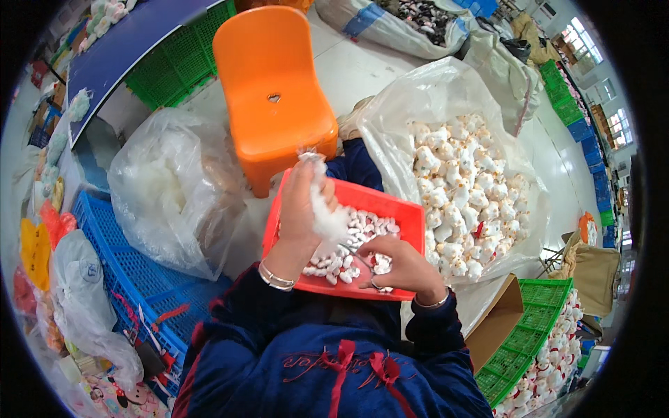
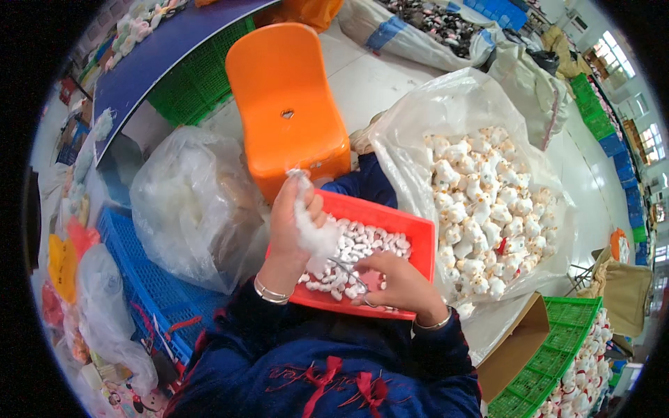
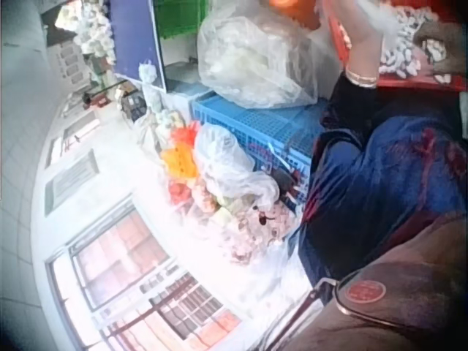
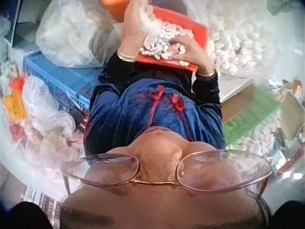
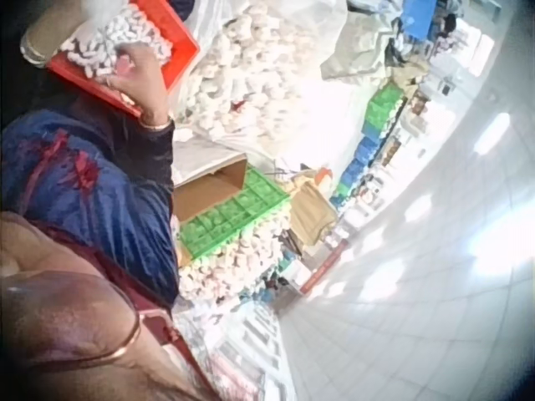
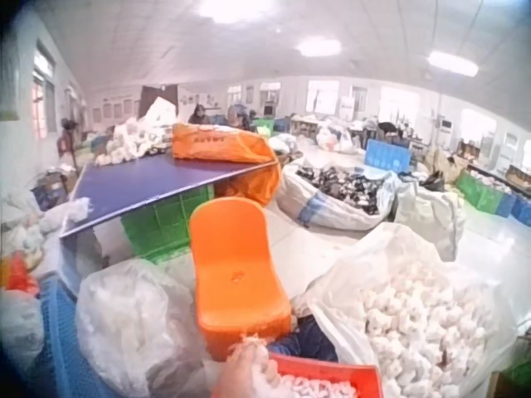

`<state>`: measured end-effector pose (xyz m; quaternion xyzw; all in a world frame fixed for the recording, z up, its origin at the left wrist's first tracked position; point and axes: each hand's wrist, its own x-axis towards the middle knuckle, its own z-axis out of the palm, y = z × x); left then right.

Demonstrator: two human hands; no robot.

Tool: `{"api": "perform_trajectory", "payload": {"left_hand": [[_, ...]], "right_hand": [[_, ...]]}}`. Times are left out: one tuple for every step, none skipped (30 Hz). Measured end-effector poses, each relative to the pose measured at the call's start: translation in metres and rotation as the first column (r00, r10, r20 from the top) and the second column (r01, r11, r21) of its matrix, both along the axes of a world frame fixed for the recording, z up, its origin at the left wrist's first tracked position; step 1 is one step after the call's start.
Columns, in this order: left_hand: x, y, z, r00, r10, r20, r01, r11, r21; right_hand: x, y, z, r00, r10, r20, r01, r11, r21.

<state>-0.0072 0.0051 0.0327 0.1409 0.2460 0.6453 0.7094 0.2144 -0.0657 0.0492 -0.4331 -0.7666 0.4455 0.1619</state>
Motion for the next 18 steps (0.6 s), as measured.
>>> {"api": "perform_trajectory", "payload": {"left_hand": [[-0.002,-0.001,-0.010,0.999,0.035,-0.001,-0.035,0.999,-0.016],[-0.004,0.006,-0.014,0.997,0.075,0.008,-0.075,0.997,0.000],[-0.007,0.007,-0.014,0.997,0.073,0.025,-0.072,0.997,-0.008],[-0.009,0.008,-0.016,0.997,0.068,0.043,-0.067,0.998,-0.011],[-0.008,0.006,-0.012,0.997,0.065,0.033,-0.064,0.997,-0.034],[-0.008,0.002,-0.010,0.998,0.067,0.013,-0.066,0.996,-0.065],[-0.007,0.001,-0.017,0.999,0.027,-0.038,-0.029,0.998,-0.062],[-0.006,0.001,-0.024,0.995,-0.001,-0.102,-0.006,0.998,-0.070],[-0.002,-0.002,-0.025,0.998,-0.036,-0.044,0.035,0.999,-0.038],[0.005,-0.004,-0.024,0.997,-0.072,0.013,0.072,0.997,-0.004],[0.009,-0.007,-0.024,0.992,-0.104,0.065,0.103,0.994,0.025],[0.011,-0.009,-0.022,0.989,-0.115,0.099,0.112,0.993,0.031],[0.014,-0.010,-0.020,0.983,-0.124,0.133,0.120,0.992,0.038],[0.014,-0.013,-0.020,0.977,-0.135,0.166,0.130,0.991,0.039],[0.011,-0.015,-0.021,0.960,-0.193,0.201,0.184,0.981,0.065],[0.008,-0.016,-0.023,0.961,-0.212,0.176,0.205,0.977,0.059],[0.003,-0.016,-0.024,0.961,-0.232,0.151,0.226,0.973,0.053],[-0.002,-0.015,-0.025,0.960,-0.252,0.126,0.248,0.968,0.047]], "right_hand": [[-0.002,-0.002,-0.005,0.999,-0.029,-0.036,0.026,0.997,-0.074],[-0.002,0.000,-0.013,0.996,-0.053,-0.066,0.045,0.992,-0.116],[0.000,-0.001,-0.015,0.994,-0.055,-0.093,0.042,0.990,-0.138],[0.002,0.001,-0.013,0.991,-0.057,-0.119,0.039,0.987,-0.154],[0.000,0.005,-0.002,0.991,-0.052,-0.124,0.028,0.982,-0.188],[-0.005,0.007,0.006,0.989,-0.043,-0.139,0.010,0.973,-0.230],[-0.005,0.010,0.006,0.986,-0.042,-0.160,0.004,0.973,-0.232],[-0.007,0.013,0.008,0.991,-0.049,-0.127,0.017,0.970,-0.242],[-0.010,0.013,0.004,0.990,-0.058,-0.130,0.029,0.976,-0.214],[-0.010,0.015,0.002,0.989,-0.065,-0.132,0.039,0.982,-0.185],[-0.012,0.015,0.002,0.990,-0.065,-0.124,0.044,0.985,-0.168],[-0.014,0.016,0.003,0.991,-0.064,-0.114,0.046,0.987,-0.151],[-0.016,0.016,0.004,0.993,-0.062,-0.104,0.048,0.990,-0.134],[-0.021,0.014,0.005,0.990,-0.085,-0.112,0.066,0.985,-0.161],[-0.027,0.012,0.006,0.987,-0.107,-0.119,0.083,0.979,-0.188],[-0.031,0.009,0.005,0.984,-0.128,-0.125,0.099,0.972,-0.215],[-0.035,0.007,-0.001,0.991,-0.121,-0.061,0.106,0.972,-0.211],[-0.032,0.006,-0.001,0.997,-0.075,-0.002,0.073,0.974,-0.216]]}}
